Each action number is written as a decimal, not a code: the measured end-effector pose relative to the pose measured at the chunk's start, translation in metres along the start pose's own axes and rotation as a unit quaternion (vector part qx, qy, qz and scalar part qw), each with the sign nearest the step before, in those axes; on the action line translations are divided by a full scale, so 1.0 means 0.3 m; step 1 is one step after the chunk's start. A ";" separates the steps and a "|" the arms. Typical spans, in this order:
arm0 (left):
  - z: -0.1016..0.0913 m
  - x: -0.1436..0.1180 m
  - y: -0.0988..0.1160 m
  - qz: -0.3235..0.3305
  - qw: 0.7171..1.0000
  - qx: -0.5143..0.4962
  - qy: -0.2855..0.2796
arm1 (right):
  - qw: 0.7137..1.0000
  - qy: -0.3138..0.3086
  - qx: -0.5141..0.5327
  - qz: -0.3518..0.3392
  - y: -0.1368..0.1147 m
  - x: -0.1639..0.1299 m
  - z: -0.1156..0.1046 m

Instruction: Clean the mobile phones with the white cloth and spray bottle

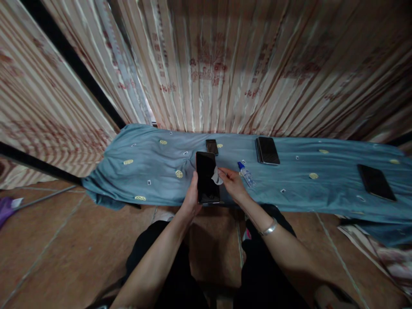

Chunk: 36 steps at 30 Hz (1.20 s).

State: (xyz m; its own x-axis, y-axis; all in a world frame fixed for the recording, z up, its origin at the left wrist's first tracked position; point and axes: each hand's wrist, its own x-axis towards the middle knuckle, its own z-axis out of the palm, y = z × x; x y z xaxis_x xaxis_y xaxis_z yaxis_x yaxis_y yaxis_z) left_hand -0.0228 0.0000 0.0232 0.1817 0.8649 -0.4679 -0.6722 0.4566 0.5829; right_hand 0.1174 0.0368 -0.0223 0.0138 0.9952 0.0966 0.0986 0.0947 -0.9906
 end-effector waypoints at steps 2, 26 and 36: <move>0.001 0.000 0.016 -0.013 1.000 0.007 0.017 | 1.000 -0.011 -0.007 -0.001 0.000 -0.010 0.004; -0.033 0.049 0.107 0.026 0.994 -0.102 0.013 | 0.907 -0.067 -0.287 -0.302 -0.080 -0.151 -0.005; -0.029 0.054 0.055 0.034 0.995 -0.086 0.027 | 0.833 -0.051 -0.376 -0.404 -0.112 -0.177 0.063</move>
State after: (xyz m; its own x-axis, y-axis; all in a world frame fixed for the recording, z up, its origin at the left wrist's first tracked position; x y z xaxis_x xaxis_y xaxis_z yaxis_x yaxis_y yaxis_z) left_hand -0.0371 0.0198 0.0194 0.0964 0.8778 -0.4693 -0.7956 0.3512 0.4936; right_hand 0.0944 -0.0189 0.0041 -0.4401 0.6145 0.6547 0.6298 0.7310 -0.2628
